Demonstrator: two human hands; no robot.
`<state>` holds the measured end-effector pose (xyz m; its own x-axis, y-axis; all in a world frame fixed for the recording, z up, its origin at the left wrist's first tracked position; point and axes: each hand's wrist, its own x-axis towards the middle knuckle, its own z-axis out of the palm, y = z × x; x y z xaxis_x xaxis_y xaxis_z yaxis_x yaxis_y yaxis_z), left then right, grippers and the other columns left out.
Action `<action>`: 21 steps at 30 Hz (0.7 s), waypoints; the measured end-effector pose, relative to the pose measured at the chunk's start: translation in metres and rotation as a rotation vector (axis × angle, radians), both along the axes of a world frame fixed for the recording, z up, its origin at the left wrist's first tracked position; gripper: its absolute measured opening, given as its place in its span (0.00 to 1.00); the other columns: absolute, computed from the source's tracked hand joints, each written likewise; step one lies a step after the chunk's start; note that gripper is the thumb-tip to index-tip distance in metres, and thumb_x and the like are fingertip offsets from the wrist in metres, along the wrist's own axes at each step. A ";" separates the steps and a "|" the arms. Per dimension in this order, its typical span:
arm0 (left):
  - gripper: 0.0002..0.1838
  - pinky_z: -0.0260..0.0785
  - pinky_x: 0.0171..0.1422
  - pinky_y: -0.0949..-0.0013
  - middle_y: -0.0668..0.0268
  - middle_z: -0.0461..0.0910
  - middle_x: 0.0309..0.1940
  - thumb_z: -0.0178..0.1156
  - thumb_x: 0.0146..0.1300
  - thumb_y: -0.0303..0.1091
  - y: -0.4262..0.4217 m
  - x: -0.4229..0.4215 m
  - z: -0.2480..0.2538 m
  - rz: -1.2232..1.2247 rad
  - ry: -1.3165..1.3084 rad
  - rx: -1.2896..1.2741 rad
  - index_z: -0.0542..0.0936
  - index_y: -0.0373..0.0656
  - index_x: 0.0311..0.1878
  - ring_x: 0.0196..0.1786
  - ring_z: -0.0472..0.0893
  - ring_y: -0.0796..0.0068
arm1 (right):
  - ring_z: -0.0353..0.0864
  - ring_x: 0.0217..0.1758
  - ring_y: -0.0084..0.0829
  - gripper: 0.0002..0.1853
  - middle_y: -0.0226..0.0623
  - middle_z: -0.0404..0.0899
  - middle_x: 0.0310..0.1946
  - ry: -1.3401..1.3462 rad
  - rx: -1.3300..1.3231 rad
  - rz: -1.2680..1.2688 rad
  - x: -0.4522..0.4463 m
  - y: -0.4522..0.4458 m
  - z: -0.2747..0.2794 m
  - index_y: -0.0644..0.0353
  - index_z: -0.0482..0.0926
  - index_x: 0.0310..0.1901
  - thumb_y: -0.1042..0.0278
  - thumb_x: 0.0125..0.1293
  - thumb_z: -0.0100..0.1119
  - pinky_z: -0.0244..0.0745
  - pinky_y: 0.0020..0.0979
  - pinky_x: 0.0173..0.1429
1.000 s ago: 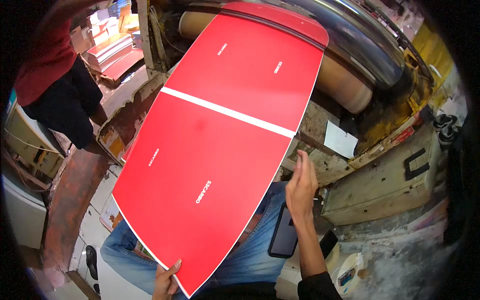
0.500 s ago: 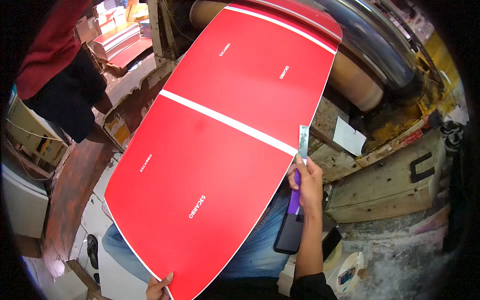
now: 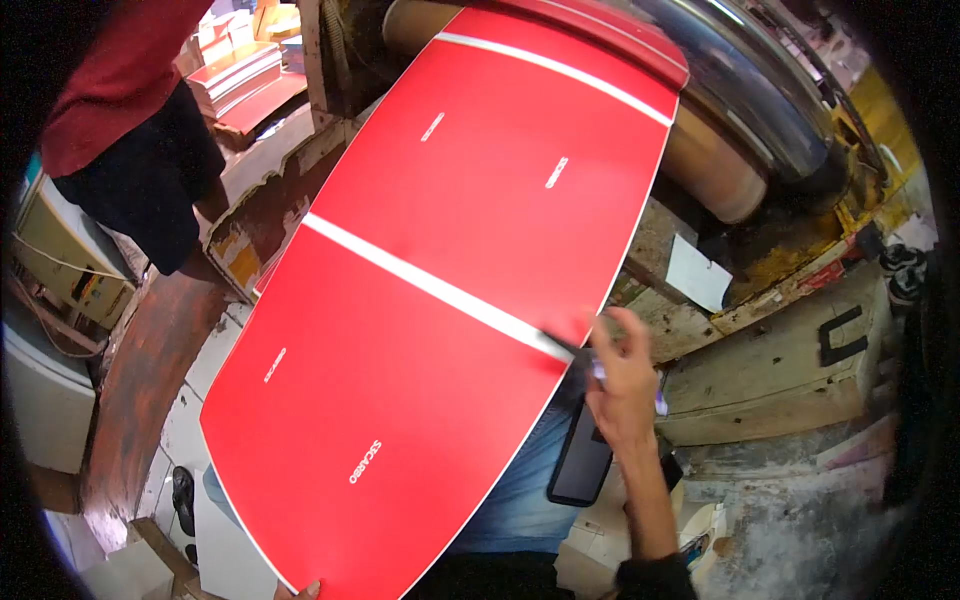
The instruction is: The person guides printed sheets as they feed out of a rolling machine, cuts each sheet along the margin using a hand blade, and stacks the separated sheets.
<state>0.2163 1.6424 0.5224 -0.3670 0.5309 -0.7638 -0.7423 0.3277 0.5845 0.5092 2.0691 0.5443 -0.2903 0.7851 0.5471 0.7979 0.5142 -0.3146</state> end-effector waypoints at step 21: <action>0.28 0.76 0.61 0.59 0.59 0.76 0.57 0.67 0.60 0.23 0.099 -0.072 -0.060 -0.025 0.228 0.095 0.69 0.36 0.62 0.58 0.77 0.65 | 0.80 0.35 0.38 0.32 0.40 0.84 0.39 0.171 -0.204 0.496 -0.014 -0.030 0.018 0.59 0.83 0.50 0.80 0.33 0.59 0.77 0.36 0.39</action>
